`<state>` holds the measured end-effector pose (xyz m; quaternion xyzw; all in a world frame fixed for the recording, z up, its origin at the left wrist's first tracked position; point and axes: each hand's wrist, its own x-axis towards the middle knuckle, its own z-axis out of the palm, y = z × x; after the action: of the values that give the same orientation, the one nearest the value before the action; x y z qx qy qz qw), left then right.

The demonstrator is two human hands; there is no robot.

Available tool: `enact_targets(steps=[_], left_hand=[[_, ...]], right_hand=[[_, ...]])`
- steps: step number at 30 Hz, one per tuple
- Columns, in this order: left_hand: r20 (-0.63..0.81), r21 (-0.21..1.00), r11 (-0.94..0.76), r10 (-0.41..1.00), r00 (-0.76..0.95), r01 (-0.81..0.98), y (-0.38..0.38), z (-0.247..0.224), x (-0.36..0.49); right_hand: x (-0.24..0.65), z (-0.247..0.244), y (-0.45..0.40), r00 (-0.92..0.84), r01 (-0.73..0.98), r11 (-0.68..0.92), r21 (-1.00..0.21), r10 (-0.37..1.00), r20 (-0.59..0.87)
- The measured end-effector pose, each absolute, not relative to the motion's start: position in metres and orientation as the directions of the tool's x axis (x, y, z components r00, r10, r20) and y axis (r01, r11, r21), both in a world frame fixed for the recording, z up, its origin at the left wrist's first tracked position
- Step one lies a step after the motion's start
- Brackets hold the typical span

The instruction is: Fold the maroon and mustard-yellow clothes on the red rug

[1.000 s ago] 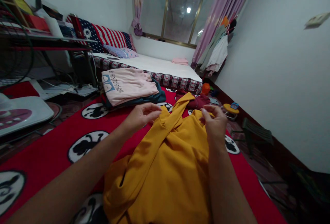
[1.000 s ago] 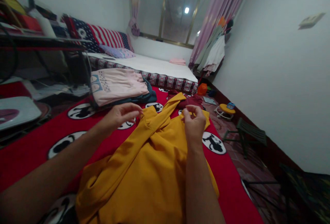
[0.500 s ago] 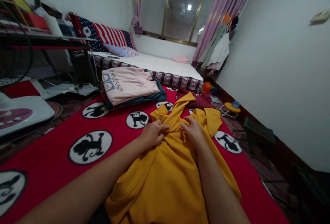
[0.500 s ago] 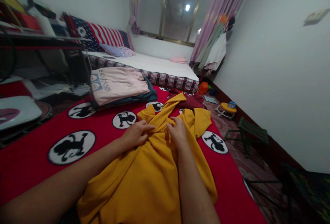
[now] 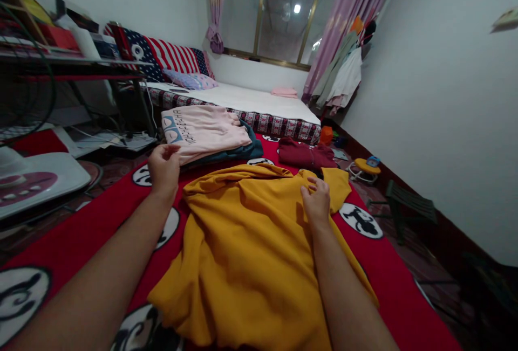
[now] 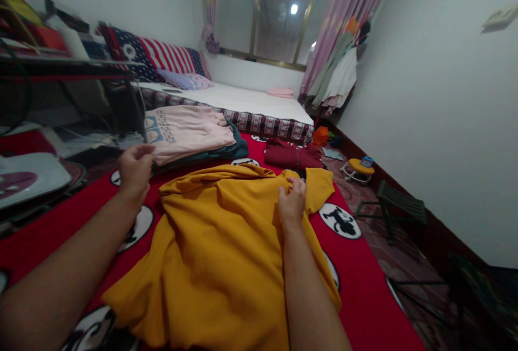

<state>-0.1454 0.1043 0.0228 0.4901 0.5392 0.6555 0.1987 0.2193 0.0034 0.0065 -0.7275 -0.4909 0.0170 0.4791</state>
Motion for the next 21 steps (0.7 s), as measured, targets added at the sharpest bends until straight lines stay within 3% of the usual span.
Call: enact_targets(steps=[2,4,7,10,13,17,19,21], left_hand=[[0.559,0.795,-0.417,0.786,-0.264,0.441,0.096,0.028,-0.124],[0.584,0.688,-0.458,0.81,-0.055,0.564,0.088,0.027,-0.1],[0.457,0.611,-0.403,0.882,0.111,0.682,0.077,0.016,-0.074],[0.214,0.572,-0.237,0.967,0.136,0.785,0.073,0.006,-0.067],[0.118,0.613,-0.182,0.983,0.139,0.769,0.073,0.009,-0.073],[-0.036,0.738,-0.247,0.915,0.402,0.628,0.068,0.022,-0.083],[-0.178,0.781,-0.203,0.834,0.522,0.59,0.063,0.029,-0.085],[-0.208,0.844,-0.136,0.809,0.55,0.519,0.058,0.036,-0.084]], right_hand=[[0.219,0.003,0.003,0.506,0.719,-0.14,-0.681,0.778,0.374],[0.22,0.001,0.002,0.501,0.747,-0.242,-0.619,0.816,0.286],[0.223,-0.001,-0.001,0.488,0.776,-0.329,-0.538,0.854,0.182],[0.225,0.001,-0.003,0.458,0.792,-0.33,-0.514,0.877,0.143],[0.224,0.006,-0.005,0.406,0.825,-0.308,-0.473,0.907,0.117],[0.223,0.023,-0.013,0.249,0.866,-0.211,-0.453,0.968,0.024],[0.223,0.033,-0.018,0.17,0.841,-0.184,-0.508,0.983,-0.075],[0.225,0.043,-0.022,0.156,0.737,-0.206,-0.644,0.978,-0.135]])
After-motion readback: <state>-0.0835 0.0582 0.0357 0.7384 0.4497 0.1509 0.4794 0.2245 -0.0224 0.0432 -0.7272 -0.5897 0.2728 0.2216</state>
